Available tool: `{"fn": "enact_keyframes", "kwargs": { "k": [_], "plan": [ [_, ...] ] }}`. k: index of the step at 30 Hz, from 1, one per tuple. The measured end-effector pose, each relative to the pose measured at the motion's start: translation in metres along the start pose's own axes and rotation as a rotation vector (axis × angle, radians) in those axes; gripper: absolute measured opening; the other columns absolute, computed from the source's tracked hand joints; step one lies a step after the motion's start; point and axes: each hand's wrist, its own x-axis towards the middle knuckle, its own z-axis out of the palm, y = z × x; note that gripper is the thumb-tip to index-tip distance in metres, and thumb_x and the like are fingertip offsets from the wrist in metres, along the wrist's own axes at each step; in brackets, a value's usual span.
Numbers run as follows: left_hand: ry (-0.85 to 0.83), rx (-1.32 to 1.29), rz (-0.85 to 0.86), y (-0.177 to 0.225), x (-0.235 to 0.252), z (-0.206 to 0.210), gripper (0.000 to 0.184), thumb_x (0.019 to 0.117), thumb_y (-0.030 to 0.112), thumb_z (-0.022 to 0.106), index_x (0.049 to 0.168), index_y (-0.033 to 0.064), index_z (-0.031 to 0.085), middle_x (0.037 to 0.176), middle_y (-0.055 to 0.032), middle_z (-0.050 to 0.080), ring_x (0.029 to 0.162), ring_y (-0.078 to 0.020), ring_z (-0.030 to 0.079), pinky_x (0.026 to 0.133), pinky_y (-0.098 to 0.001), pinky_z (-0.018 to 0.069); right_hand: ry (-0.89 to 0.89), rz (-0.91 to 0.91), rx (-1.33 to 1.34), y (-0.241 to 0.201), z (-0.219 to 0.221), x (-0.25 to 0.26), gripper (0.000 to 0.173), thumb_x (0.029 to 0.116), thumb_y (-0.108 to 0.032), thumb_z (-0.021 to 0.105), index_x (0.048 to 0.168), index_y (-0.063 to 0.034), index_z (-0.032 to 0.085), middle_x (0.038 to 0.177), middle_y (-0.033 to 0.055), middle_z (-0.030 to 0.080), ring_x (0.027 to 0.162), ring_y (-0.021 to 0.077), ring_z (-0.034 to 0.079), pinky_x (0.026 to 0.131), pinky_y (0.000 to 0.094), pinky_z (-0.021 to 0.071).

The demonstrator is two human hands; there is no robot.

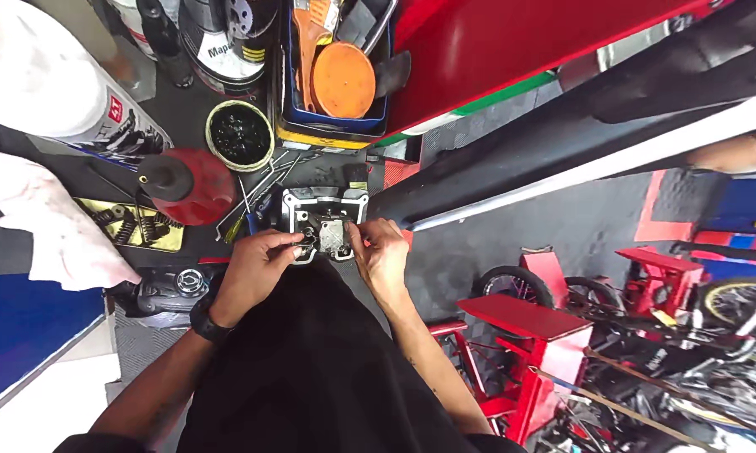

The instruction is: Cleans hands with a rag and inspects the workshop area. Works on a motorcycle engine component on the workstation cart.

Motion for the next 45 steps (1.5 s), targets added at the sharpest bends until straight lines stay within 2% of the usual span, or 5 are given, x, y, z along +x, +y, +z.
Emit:
{"fn": "enact_keyframes", "kwargs": {
  "k": [5, 8, 20, 32, 45],
  "plan": [
    [0.012, -0.009, -0.004, -0.003, -0.001, -0.002, 0.023, 0.0977, 0.022, 0.068, 0.116, 0.0113, 0.077, 0.107, -0.002, 0.075, 0.091, -0.0041, 0.071, 0.084, -0.022, 0.0601, -0.097, -0.038, 0.047, -0.003, -0.011, -0.001, 0.028, 0.0971, -0.028, 0.068, 0.113, -0.0062, 0.077, 0.1, 0.0095, 0.075, 0.094, 0.0218, 0.07, 0.084, 0.0351, 0.0577],
    [0.018, 0.004, -0.002, -0.004, -0.001, -0.002, 0.023, 0.0977, 0.022, 0.068, 0.116, 0.0112, 0.077, 0.108, -0.0019, 0.075, 0.091, -0.0037, 0.071, 0.084, -0.0215, 0.0598, -0.063, -0.063, 0.052, -0.003, -0.006, -0.002, 0.019, 0.0983, -0.014, 0.063, 0.105, -0.0059, 0.079, 0.097, 0.0095, 0.075, 0.093, 0.021, 0.071, 0.085, 0.0323, 0.0573],
    [0.02, 0.005, 0.0, -0.003, -0.001, -0.001, 0.022, 0.0974, 0.022, 0.068, 0.115, 0.01, 0.077, 0.106, -0.0014, 0.075, 0.09, -0.0032, 0.071, 0.084, -0.021, 0.0598, -0.027, -0.025, -0.007, 0.0, -0.004, -0.001, 0.027, 0.1002, -0.029, 0.066, 0.094, -0.0062, 0.079, 0.084, 0.0083, 0.073, 0.082, 0.0204, 0.07, 0.076, 0.033, 0.0568],
    [0.019, 0.002, -0.005, -0.003, -0.003, 0.0, 0.022, 0.0972, 0.022, 0.068, 0.114, 0.0098, 0.076, 0.104, -0.001, 0.075, 0.089, -0.003, 0.071, 0.082, -0.0208, 0.0599, -0.027, -0.082, 0.048, 0.0, -0.005, -0.003, 0.02, 0.0972, -0.018, 0.065, 0.104, -0.0052, 0.079, 0.098, 0.0098, 0.075, 0.094, 0.0218, 0.07, 0.085, 0.0342, 0.0567],
    [0.014, 0.006, -0.013, -0.002, -0.005, 0.004, 0.022, 0.0966, 0.022, 0.069, 0.114, 0.0105, 0.076, 0.104, -0.0001, 0.076, 0.088, -0.0024, 0.071, 0.082, -0.0205, 0.06, 0.039, -0.08, -0.006, 0.0, 0.001, -0.005, 0.02, 0.0996, -0.02, 0.065, 0.097, -0.0054, 0.078, 0.087, 0.0085, 0.074, 0.085, 0.0207, 0.07, 0.077, 0.0322, 0.0571]
  ]
}}
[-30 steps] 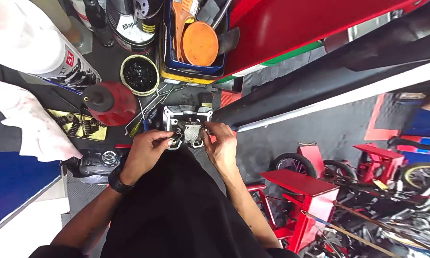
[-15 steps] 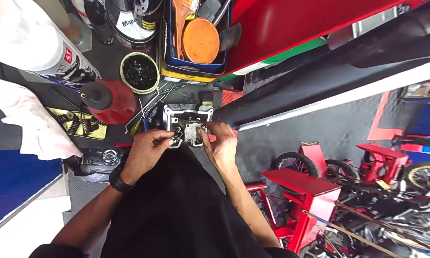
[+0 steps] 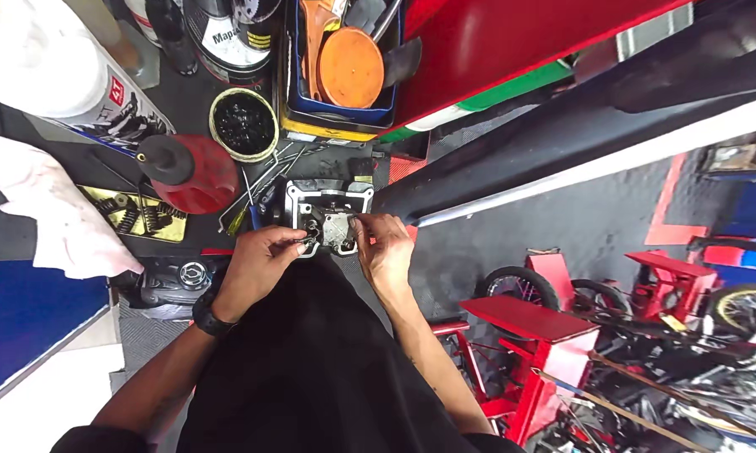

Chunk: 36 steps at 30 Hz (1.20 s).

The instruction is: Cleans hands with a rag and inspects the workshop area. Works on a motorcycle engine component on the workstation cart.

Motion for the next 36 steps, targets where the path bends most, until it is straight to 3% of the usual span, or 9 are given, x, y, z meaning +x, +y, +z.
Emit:
{"fn": "enact_keyframes", "kwargs": {
  "k": [4, 14, 20, 23, 25, 28, 33, 36],
  "plan": [
    [0.001, 0.001, 0.003, -0.001, -0.001, 0.001, 0.022, 0.0967, 0.023, 0.069, 0.113, 0.0112, 0.077, 0.103, 0.0005, 0.076, 0.088, -0.0024, 0.071, 0.082, -0.0205, 0.0598, -0.03, -0.027, 0.003, 0.001, -0.002, 0.0, 0.02, 0.0982, -0.018, 0.065, 0.104, -0.0046, 0.078, 0.096, 0.0103, 0.075, 0.092, 0.0233, 0.07, 0.083, 0.0341, 0.0566],
    [0.0, -0.003, 0.011, -0.003, -0.004, 0.001, 0.022, 0.0973, 0.024, 0.068, 0.114, 0.0108, 0.077, 0.102, 0.0003, 0.076, 0.087, -0.0034, 0.072, 0.081, -0.0221, 0.0606, 0.029, -0.042, -0.068, -0.002, 0.004, -0.003, 0.019, 0.099, -0.017, 0.064, 0.098, -0.0047, 0.078, 0.088, 0.0096, 0.074, 0.086, 0.0236, 0.07, 0.078, 0.0337, 0.0567],
    [0.003, 0.0, 0.016, -0.004, -0.005, 0.001, 0.022, 0.0978, 0.024, 0.068, 0.113, 0.0108, 0.076, 0.101, 0.0005, 0.076, 0.086, -0.0028, 0.072, 0.081, -0.0217, 0.0607, 0.082, -0.015, -0.151, -0.003, 0.009, 0.0, 0.03, 0.1004, -0.025, 0.064, 0.082, -0.0042, 0.075, 0.075, 0.0095, 0.069, 0.078, 0.0248, 0.069, 0.07, 0.0356, 0.0551],
    [0.006, -0.016, 0.016, -0.003, -0.004, 0.001, 0.022, 0.0976, 0.023, 0.068, 0.113, 0.0099, 0.077, 0.101, 0.0001, 0.076, 0.086, -0.0031, 0.072, 0.081, -0.0221, 0.0608, 0.03, 0.016, -0.128, -0.007, 0.003, 0.002, 0.027, 0.0991, -0.029, 0.065, 0.096, -0.0049, 0.077, 0.086, 0.0101, 0.072, 0.085, 0.0253, 0.069, 0.075, 0.0364, 0.0563],
    [0.005, -0.013, 0.007, -0.004, -0.005, 0.001, 0.022, 0.0975, 0.023, 0.068, 0.113, 0.0104, 0.076, 0.101, 0.0004, 0.076, 0.087, -0.003, 0.072, 0.081, -0.022, 0.0608, -0.013, -0.005, -0.088, -0.009, -0.002, 0.001, 0.021, 0.0972, -0.021, 0.065, 0.102, -0.0051, 0.078, 0.094, 0.0105, 0.074, 0.09, 0.0247, 0.07, 0.079, 0.0351, 0.0566],
    [0.001, -0.001, 0.006, -0.002, -0.003, 0.001, 0.022, 0.0977, 0.024, 0.068, 0.113, 0.0101, 0.076, 0.101, 0.0001, 0.076, 0.087, -0.0029, 0.072, 0.082, -0.0217, 0.0606, -0.009, -0.015, -0.092, -0.007, -0.001, 0.002, 0.02, 0.0993, -0.017, 0.062, 0.097, -0.0057, 0.078, 0.087, 0.0094, 0.073, 0.085, 0.0236, 0.069, 0.076, 0.0342, 0.0562],
    [-0.003, -0.009, 0.007, 0.001, -0.001, 0.003, 0.021, 0.0966, 0.023, 0.069, 0.112, 0.0105, 0.077, 0.1, 0.001, 0.076, 0.086, -0.0022, 0.072, 0.082, -0.0207, 0.0602, -0.001, 0.04, -0.116, -0.005, 0.0, 0.004, 0.032, 0.1013, -0.03, 0.063, 0.085, -0.0053, 0.076, 0.078, 0.0087, 0.071, 0.078, 0.0241, 0.069, 0.071, 0.0369, 0.0557],
    [0.008, -0.007, 0.024, 0.001, -0.001, 0.002, 0.021, 0.0963, 0.023, 0.07, 0.112, 0.0105, 0.077, 0.1, 0.0009, 0.076, 0.087, -0.0019, 0.071, 0.082, -0.0207, 0.0601, -0.033, 0.113, 0.084, 0.005, -0.012, 0.002, 0.027, 0.0991, -0.029, 0.068, 0.103, -0.0052, 0.078, 0.092, 0.0079, 0.075, 0.087, 0.0186, 0.071, 0.081, 0.0347, 0.0584]
  ]
}}
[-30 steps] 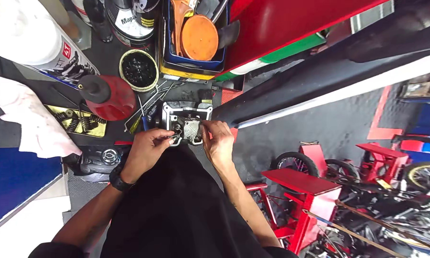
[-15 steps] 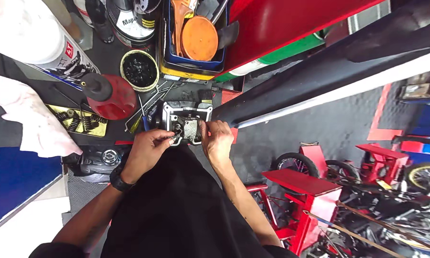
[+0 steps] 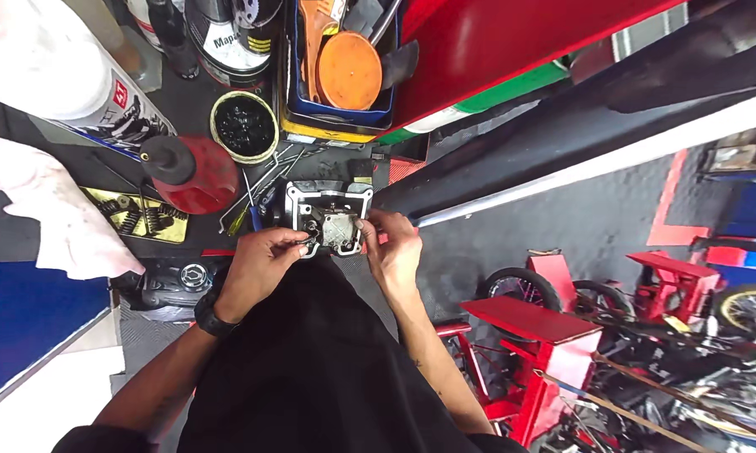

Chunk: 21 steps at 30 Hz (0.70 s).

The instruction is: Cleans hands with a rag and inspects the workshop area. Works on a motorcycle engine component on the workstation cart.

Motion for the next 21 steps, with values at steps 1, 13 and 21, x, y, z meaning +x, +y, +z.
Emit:
{"fn": "enact_keyframes", "kwargs": {
  "k": [1, 13, 21],
  "plan": [
    [0.007, 0.001, 0.004, -0.001, 0.0, 0.0, 0.021, 0.096, 0.023, 0.07, 0.112, 0.0103, 0.077, 0.099, 0.0009, 0.077, 0.087, -0.002, 0.072, 0.081, -0.0208, 0.0604, -0.003, 0.019, 0.047, 0.006, -0.005, -0.001, 0.024, 0.0988, -0.025, 0.068, 0.107, -0.0045, 0.077, 0.096, 0.0081, 0.075, 0.09, 0.017, 0.071, 0.083, 0.0337, 0.0588],
    [-0.015, 0.022, -0.003, 0.001, 0.006, 0.002, 0.021, 0.0963, 0.022, 0.07, 0.112, 0.01, 0.077, 0.099, 0.0008, 0.077, 0.086, -0.0016, 0.071, 0.081, -0.0201, 0.06, -0.101, 0.101, 0.153, 0.009, -0.012, -0.002, 0.018, 0.1004, -0.019, 0.064, 0.103, -0.0066, 0.076, 0.093, 0.0048, 0.073, 0.085, 0.0097, 0.068, 0.08, 0.0265, 0.0566],
    [-0.018, 0.026, 0.005, -0.001, 0.005, 0.005, 0.021, 0.0965, 0.022, 0.07, 0.111, 0.0097, 0.077, 0.099, 0.0005, 0.077, 0.086, -0.0016, 0.072, 0.081, -0.0198, 0.0599, -0.116, 0.025, -0.127, -0.006, -0.002, 0.009, 0.04, 0.1025, -0.039, 0.06, 0.087, -0.0055, 0.074, 0.08, 0.0088, 0.071, 0.081, 0.0245, 0.069, 0.075, 0.0406, 0.0557]
  ]
}}
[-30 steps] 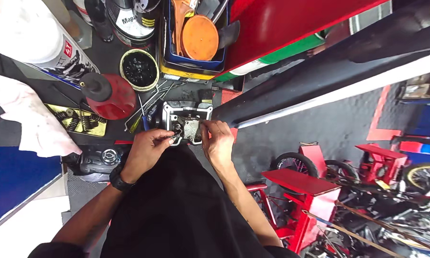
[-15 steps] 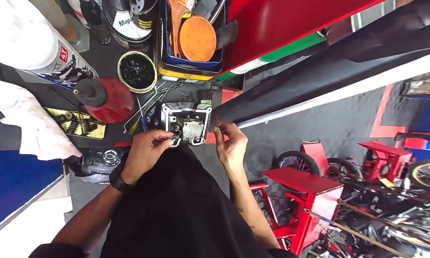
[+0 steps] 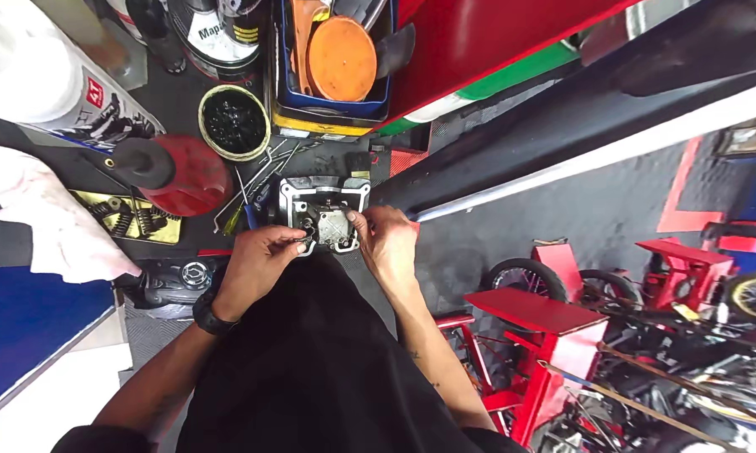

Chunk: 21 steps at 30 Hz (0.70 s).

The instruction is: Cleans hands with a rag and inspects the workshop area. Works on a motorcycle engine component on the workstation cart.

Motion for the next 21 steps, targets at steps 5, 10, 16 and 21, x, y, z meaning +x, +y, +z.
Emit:
{"fn": "enact_keyframes", "kwargs": {
  "k": [5, 10, 16, 21],
  "plan": [
    [0.005, -0.018, -0.003, 0.0, -0.001, -0.002, 0.022, 0.0989, 0.023, 0.066, 0.112, 0.009, 0.076, 0.097, 0.0008, 0.077, 0.084, -0.0028, 0.072, 0.08, -0.0216, 0.0611, -0.018, -0.055, -0.102, -0.014, 0.001, 0.002, 0.033, 0.1034, -0.027, 0.058, 0.086, -0.0027, 0.073, 0.081, 0.0129, 0.069, 0.085, 0.0302, 0.069, 0.075, 0.0419, 0.0563],
    [0.016, -0.086, -0.002, -0.002, -0.001, -0.001, 0.022, 0.1016, 0.019, 0.062, 0.114, 0.0062, 0.075, 0.096, 0.0, 0.077, 0.086, -0.005, 0.073, 0.082, -0.0241, 0.0626, 0.034, -0.107, -0.116, -0.014, 0.006, 0.0, 0.03, 0.1026, -0.021, 0.058, 0.086, -0.0018, 0.073, 0.082, 0.0127, 0.069, 0.086, 0.0307, 0.068, 0.076, 0.0402, 0.0558],
    [0.003, -0.143, 0.031, -0.002, 0.002, -0.001, 0.026, 0.1044, 0.015, 0.056, 0.12, 0.0032, 0.072, 0.1, -0.0015, 0.077, 0.089, -0.0081, 0.074, 0.085, -0.0261, 0.0624, 0.055, -0.101, -0.143, -0.013, 0.005, -0.002, 0.033, 0.104, -0.026, 0.058, 0.087, -0.0023, 0.073, 0.082, 0.0123, 0.069, 0.086, 0.0297, 0.069, 0.076, 0.0393, 0.0562],
    [0.027, -0.161, 0.014, -0.002, 0.002, -0.002, 0.025, 0.1026, 0.015, 0.06, 0.12, 0.0036, 0.073, 0.097, -0.0009, 0.077, 0.086, -0.0085, 0.074, 0.083, -0.0271, 0.0627, 0.009, -0.092, -0.186, -0.015, 0.004, -0.001, 0.034, 0.1045, -0.026, 0.056, 0.086, -0.002, 0.071, 0.082, 0.0127, 0.068, 0.087, 0.0311, 0.068, 0.076, 0.0408, 0.0558]
  ]
}}
